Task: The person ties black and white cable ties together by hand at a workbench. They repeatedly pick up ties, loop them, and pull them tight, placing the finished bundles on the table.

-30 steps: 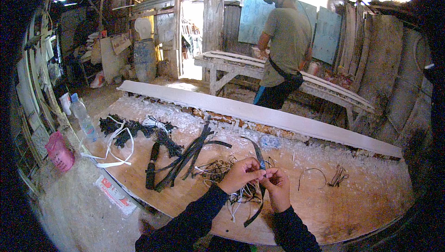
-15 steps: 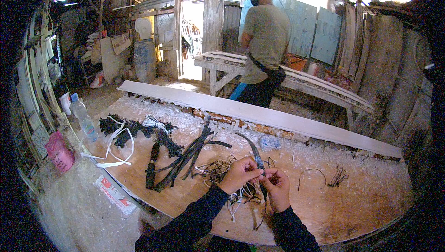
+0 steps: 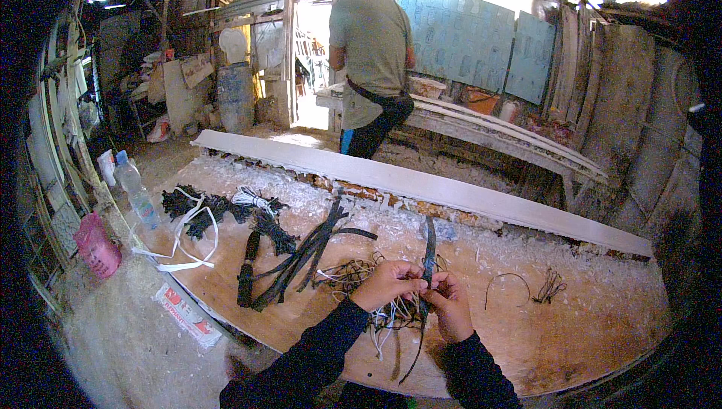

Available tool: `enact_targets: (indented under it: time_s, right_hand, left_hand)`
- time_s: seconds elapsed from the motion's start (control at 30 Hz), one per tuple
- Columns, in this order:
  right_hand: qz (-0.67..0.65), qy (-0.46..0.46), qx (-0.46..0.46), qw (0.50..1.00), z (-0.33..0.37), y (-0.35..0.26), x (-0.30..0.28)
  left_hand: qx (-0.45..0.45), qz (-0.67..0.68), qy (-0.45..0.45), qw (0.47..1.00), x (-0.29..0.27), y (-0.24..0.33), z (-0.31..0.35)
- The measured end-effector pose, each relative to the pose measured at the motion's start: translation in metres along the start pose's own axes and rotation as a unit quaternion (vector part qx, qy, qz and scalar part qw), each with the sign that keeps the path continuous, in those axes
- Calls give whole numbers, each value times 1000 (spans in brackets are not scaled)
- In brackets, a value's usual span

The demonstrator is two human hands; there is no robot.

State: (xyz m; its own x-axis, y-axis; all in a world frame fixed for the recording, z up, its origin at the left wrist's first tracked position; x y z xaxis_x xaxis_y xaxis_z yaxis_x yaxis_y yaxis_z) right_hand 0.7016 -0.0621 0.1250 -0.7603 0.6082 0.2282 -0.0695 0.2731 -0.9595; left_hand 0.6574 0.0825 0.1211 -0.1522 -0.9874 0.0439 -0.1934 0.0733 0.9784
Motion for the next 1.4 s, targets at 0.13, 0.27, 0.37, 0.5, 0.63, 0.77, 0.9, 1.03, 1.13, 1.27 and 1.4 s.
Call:
enact_targets:
  time_s: [0.13, 0.27, 0.37, 0.5, 0.63, 0.77, 0.9, 1.03, 1.13, 1.27, 1.4]
  right_hand:
    - [-12, 3, -4, 1000, 0, -2, 2]
    - [-8, 5, -5, 1000, -1, -1, 1]
    - [-4, -1, -15, 1000, -1, 0, 1]
    - [14, 5, 8, 1000, -1, -3, -1]
    - [11, 25, -1, 1000, 1, -7, 4]
    - [-28, 37, 22, 999, 4, -11, 9]
    - [-65, 54, 62, 994, 3, -14, 12]
    - [-124, 31, 67, 990, 5, -15, 11]
    - [-137, 3, 74, 988, 3, -14, 8]
    - [-148, 6, 89, 985, 2, -12, 6]
    - [-149, -10, 111, 983, 4, -16, 5]
  left_hand:
    - [4, -5, 9, 1000, 1, 0, 0]
    - [5, -6, 17, 1000, 2, -2, -1]
    - [-17, -30, 26, 999, 2, -2, -2]
    - [-3, -21, 38, 999, 1, -1, -1]
    - [0, -20, 49, 999, 1, -1, -2]
    - [-11, -18, 54, 998, 0, -2, -1]
    - [0, -18, 54, 998, -1, -1, -1]
    - [10, -25, 38, 999, -1, 1, -1]
    - [16, -13, 41, 999, 2, 3, 0]
    - [-29, -30, 17, 999, 1, 5, 1]
    - [27, 21, 18, 999, 3, 5, 0]
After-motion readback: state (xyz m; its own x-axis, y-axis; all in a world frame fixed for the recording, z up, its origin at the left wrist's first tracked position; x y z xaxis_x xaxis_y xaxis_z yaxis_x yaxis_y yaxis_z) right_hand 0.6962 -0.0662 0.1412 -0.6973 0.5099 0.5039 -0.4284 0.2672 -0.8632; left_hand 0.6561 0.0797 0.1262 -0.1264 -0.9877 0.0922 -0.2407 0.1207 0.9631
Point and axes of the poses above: each hand's wrist, its own z-axis away from the middle knuckle, its own x-axis out of the palm, y = z × x, the point moved 1 cm from there along -z, towards the middle knuckle, and after that the axes turned 11 degrees about -y, right-handed, at the moved point
